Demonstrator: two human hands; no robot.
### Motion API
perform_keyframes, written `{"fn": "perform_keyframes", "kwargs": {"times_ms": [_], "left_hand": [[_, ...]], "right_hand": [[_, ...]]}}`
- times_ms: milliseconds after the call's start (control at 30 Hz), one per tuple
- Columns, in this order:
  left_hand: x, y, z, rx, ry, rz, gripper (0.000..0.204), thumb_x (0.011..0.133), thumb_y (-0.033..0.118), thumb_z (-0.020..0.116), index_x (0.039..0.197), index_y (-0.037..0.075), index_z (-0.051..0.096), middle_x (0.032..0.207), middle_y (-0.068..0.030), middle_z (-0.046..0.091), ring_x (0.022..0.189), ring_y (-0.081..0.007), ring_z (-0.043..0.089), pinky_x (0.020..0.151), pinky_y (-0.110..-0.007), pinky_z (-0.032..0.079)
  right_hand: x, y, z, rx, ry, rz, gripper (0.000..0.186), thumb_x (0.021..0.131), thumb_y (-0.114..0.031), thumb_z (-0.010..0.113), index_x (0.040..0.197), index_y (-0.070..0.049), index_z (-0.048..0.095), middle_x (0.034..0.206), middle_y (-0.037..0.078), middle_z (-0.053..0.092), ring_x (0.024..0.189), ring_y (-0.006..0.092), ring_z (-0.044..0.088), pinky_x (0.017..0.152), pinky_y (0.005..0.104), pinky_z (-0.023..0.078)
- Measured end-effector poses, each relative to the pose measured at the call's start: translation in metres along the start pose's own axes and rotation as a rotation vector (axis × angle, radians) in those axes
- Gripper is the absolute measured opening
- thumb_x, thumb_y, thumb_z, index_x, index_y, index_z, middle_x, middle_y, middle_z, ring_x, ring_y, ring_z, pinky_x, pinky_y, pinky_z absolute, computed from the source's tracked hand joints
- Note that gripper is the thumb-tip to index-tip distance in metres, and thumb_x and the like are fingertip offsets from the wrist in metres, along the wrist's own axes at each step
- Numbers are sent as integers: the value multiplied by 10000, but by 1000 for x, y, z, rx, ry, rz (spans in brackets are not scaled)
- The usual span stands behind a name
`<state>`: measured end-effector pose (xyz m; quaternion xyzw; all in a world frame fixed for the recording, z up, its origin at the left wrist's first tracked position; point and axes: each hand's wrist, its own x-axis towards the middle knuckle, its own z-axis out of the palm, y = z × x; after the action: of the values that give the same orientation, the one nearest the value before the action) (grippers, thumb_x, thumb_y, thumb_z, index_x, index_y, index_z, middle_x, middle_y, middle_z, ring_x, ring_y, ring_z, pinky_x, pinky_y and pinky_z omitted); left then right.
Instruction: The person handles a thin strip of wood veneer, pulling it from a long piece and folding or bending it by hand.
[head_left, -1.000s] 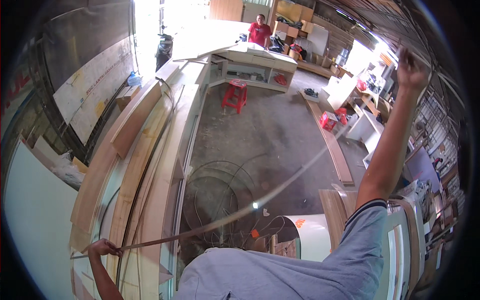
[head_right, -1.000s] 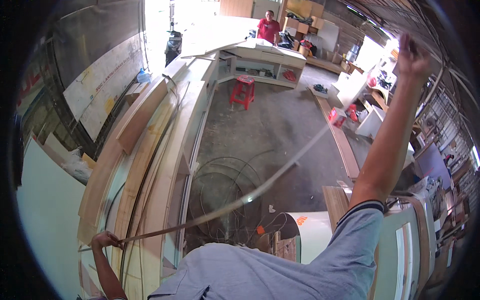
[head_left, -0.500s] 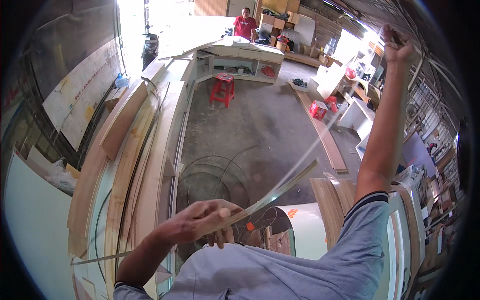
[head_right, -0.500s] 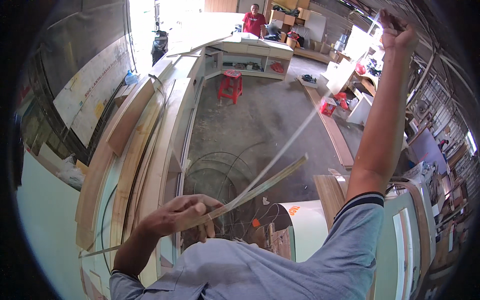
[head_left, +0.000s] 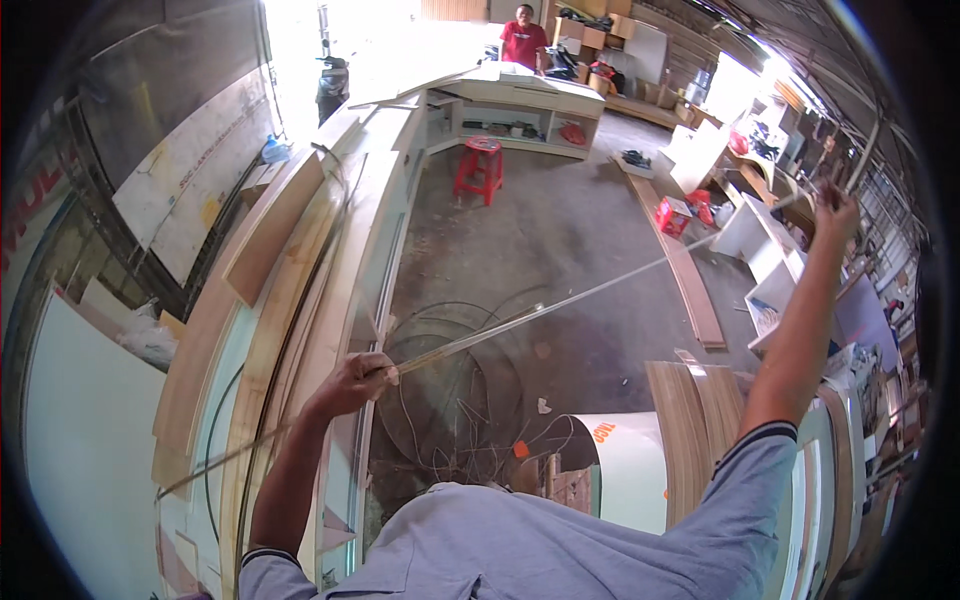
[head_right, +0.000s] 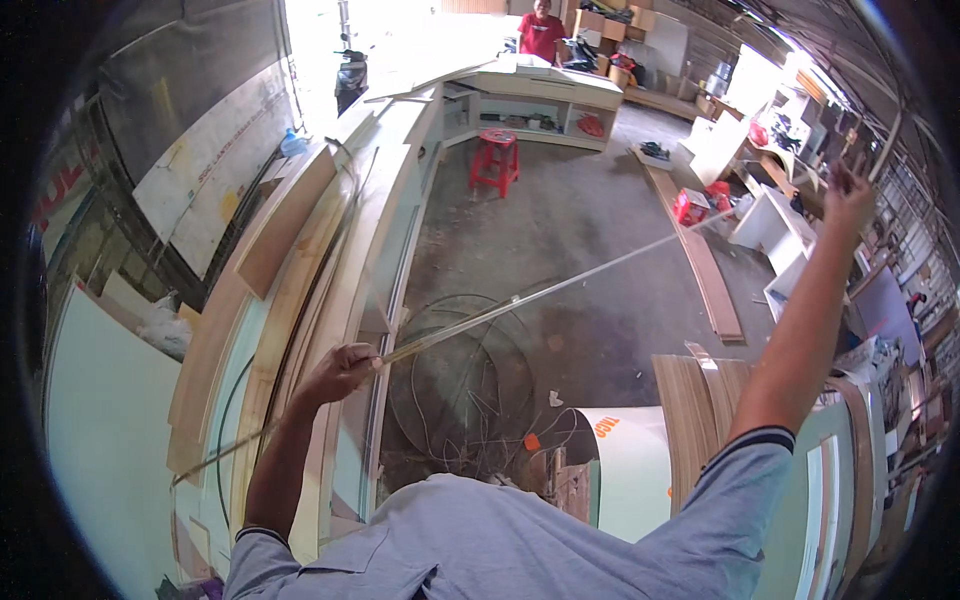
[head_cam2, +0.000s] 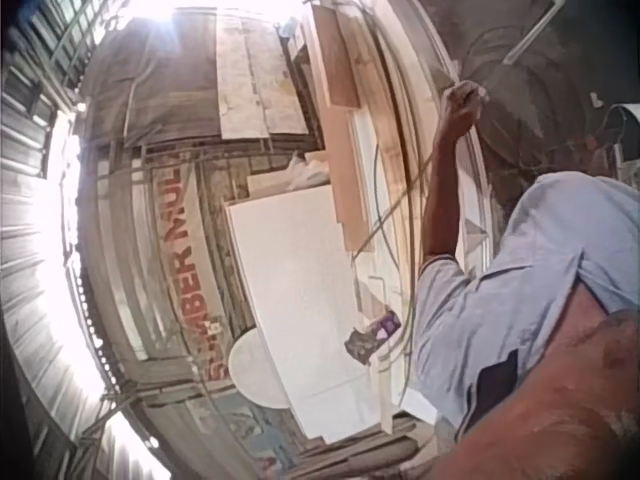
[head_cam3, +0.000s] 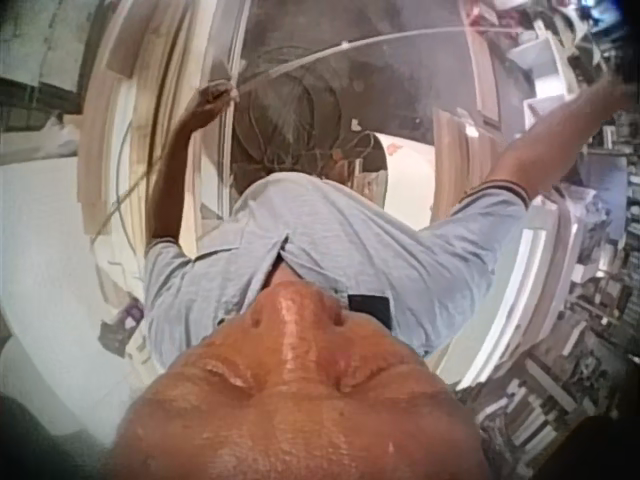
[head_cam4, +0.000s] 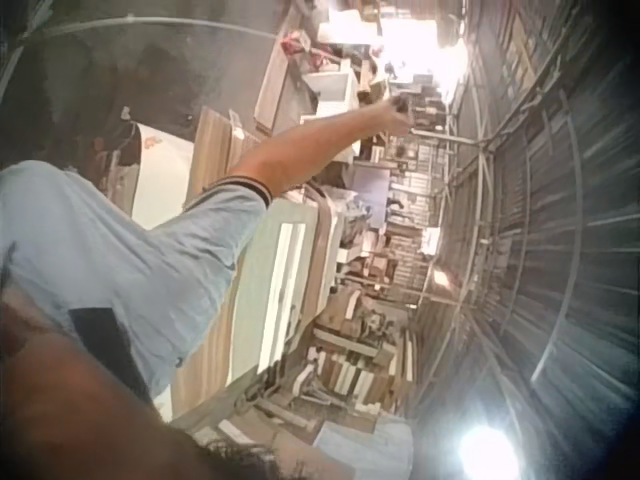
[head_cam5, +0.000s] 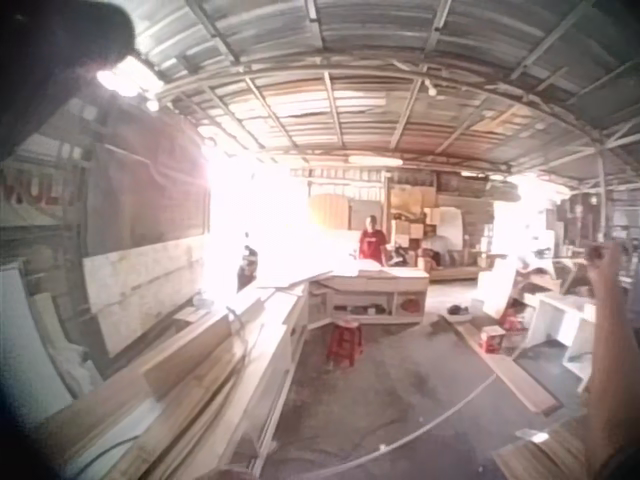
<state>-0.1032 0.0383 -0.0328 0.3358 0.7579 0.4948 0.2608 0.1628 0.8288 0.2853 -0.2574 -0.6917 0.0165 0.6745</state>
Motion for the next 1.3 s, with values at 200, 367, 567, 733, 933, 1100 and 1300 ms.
{"fn": "perform_keyframes", "kwargs": {"times_ms": [200,367,567,733,933,1100,1300], "left_hand": [[8,-66,-37,19,53,-52,229,972,208,587,809,59,651,604,48,483,547,-43,430,498,-250,340],[6,-118,-63,57,105,-166,261,968,294,611,832,77,659,574,52,505,522,-41,448,475,-224,355],[-33,-151,-94,186,312,-402,207,930,207,607,788,65,658,577,50,485,527,-63,427,482,-268,321],[-40,-124,-85,42,329,-297,196,935,194,609,794,66,657,582,61,462,531,-56,400,484,-261,301],[-46,-68,-64,-84,317,-143,144,933,102,587,820,62,666,583,77,421,534,-35,336,480,-238,240],[-64,-29,-44,147,376,-206,109,915,104,599,849,72,680,590,68,411,544,-42,355,501,-250,255],[-76,-14,-22,143,387,-215,96,908,122,625,868,58,684,600,65,418,561,-46,377,517,-252,283]], "right_hand": [[20,119,-42,-152,-4,-12,363,822,-346,787,921,2,757,769,112,734,703,176,693,660,327,527],[44,191,-92,-321,-47,8,436,823,-449,763,961,-36,765,811,104,746,767,199,715,723,333,548],[63,211,-162,-128,25,75,360,868,-388,661,991,-60,744,938,99,730,877,219,700,803,331,532],[0,176,-128,608,-461,177,218,923,-199,552,1029,-63,686,1041,95,682,957,189,648,857,297,499],[-319,-36,19,366,-1077,292,311,720,-38,688,1022,-42,616,959,82,592,785,195,618,683,313,526],[-469,-237,60,627,-1422,587,308,851,-195,704,1114,-36,681,970,81,668,714,151,618,653,294,513],[-517,-362,83,1216,-1510,920,361,925,-228,670,1167,36,624,960,67,676,661,89,607,562,227,491]]}}
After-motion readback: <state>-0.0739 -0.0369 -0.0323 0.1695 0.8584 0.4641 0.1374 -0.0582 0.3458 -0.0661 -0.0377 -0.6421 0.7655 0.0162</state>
